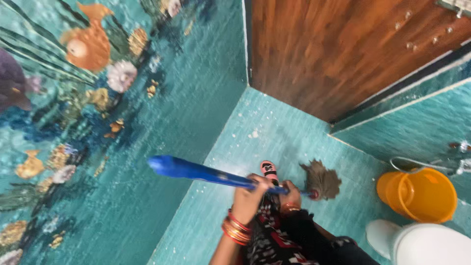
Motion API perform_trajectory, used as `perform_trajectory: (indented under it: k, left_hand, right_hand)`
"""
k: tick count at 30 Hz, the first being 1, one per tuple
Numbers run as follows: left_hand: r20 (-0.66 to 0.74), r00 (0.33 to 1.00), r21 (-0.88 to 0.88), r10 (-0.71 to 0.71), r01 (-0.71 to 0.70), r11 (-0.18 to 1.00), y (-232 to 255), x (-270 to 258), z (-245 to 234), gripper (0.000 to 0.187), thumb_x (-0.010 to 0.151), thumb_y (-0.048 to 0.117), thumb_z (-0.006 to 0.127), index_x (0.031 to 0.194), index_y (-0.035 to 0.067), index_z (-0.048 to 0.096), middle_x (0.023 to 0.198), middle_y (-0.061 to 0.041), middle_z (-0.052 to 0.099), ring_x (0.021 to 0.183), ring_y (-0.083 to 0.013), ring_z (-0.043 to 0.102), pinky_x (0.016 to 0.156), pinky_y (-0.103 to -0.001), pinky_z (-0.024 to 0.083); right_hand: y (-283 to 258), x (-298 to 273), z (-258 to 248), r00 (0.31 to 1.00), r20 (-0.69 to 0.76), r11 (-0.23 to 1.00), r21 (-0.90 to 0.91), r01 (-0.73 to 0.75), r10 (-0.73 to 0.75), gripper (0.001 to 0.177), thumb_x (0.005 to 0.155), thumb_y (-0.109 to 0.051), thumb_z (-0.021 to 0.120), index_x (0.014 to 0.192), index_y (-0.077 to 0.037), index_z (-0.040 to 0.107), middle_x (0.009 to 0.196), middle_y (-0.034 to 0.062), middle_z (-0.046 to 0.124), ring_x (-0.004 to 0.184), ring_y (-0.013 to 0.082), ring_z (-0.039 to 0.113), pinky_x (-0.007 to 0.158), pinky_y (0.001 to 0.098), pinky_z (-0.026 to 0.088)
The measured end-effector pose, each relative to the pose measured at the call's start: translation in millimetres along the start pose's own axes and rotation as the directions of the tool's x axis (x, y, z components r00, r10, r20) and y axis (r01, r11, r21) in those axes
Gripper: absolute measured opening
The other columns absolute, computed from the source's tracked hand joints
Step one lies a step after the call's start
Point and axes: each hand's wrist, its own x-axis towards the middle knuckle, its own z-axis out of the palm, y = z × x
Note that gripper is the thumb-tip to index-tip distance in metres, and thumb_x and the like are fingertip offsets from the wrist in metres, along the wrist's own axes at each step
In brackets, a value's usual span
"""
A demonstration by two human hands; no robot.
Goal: The person uses a squeegee to push water across a tiled floor into a drain and then uses a mop to wipe the floor surface around a toilet and bucket.
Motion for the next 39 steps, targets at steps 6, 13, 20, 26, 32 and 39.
perform_trajectory:
  k: [6, 13, 20, 26, 32, 39]
  left_hand:
    - [0.158, 0.961, 0.327, -0.227, 0.166, 0.93, 35, 27, 13, 0.029, 0.094, 0.018, 0.077, 0.075, 0.002, 0.062, 0.072, -0.005, 0.064, 0.07, -0.0155, 0.06, 0.067, -0.037, 0.051]
    - [0.294, 0.956, 0.273, 0.016, -0.1, 0.957, 82, 67, 1, 0.023, 0.091, 0.016, 0.078, 0.078, 0.002, 0.065, 0.08, -0.01, 0.071, 0.096, -0.0297, 0.077, 0.093, -0.043, 0.059]
    - [0.062, 0.989, 0.381, 0.136, -0.15, 0.913, 89, 72, -20, 0.021, 0.092, 0.017, 0.079, 0.084, 0.001, 0.068, 0.086, -0.011, 0.073, 0.102, -0.0338, 0.076, 0.104, -0.047, 0.055]
    - [-0.162, 0.982, 0.541, 0.099, 0.005, 0.841, 92, 41, -37, 0.028, 0.087, 0.025, 0.083, 0.085, 0.003, 0.067, 0.093, -0.011, 0.076, 0.113, -0.0346, 0.076, 0.095, -0.043, 0.059]
    - [-0.366, 0.918, 0.63, 0.151, 0.125, 0.767, 95, -27, -48, 0.025, 0.081, 0.023, 0.087, 0.086, 0.003, 0.072, 0.09, -0.011, 0.079, 0.109, -0.033, 0.077, 0.095, -0.043, 0.06]
    - [-0.601, 0.757, 0.614, 0.257, 0.231, 0.755, 92, -143, -65, 0.01, 0.077, 0.008, 0.084, 0.078, 0.003, 0.075, 0.083, -0.01, 0.079, 0.1, -0.0297, 0.081, 0.093, -0.042, 0.061]
  right_hand:
    - [-46, 39, 0, 0.933, -0.205, 0.947, -0.188, 0.26, -0.297, 0.03, 0.059, -0.014, 0.079, 0.088, -0.006, 0.075, 0.078, 0.0093, 0.069, 0.071, 0.0273, 0.063, 0.073, 0.0397, 0.049]
    - [-110, 109, 33, 0.818, -0.345, 0.884, -0.097, 0.456, -0.46, 0.004, 0.085, -0.015, 0.068, 0.086, -0.014, 0.072, 0.085, 0.0045, 0.069, 0.081, 0.0247, 0.065, 0.079, 0.0404, 0.046]
    - [-133, 188, 85, 0.73, 0.115, 0.718, -0.131, 0.684, -0.674, 0.01, 0.088, -0.019, 0.07, 0.08, -0.013, 0.068, 0.082, 0.0036, 0.069, 0.083, 0.03, 0.061, 0.082, 0.0449, 0.045]
    - [-166, 182, 129, 0.638, 0.458, 0.746, 0.09, 0.66, -0.62, 0.009, 0.085, -0.022, 0.072, 0.082, -0.014, 0.071, 0.084, 0.0057, 0.068, 0.089, 0.0322, 0.059, 0.084, 0.044, 0.046]
    - [-180, 118, 152, 0.48, 0.612, 0.691, 0.157, 0.706, -0.629, 0.009, 0.083, -0.02, 0.074, 0.088, -0.014, 0.07, 0.097, 0.0106, 0.066, 0.095, 0.0361, 0.058, 0.085, 0.0445, 0.048]
    - [-148, -1, 190, 0.399, 0.697, 0.687, 0.185, 0.703, -0.596, 0.018, 0.074, -0.015, 0.08, 0.085, -0.012, 0.066, 0.091, 0.0105, 0.064, 0.096, 0.0372, 0.06, 0.085, 0.0459, 0.048]
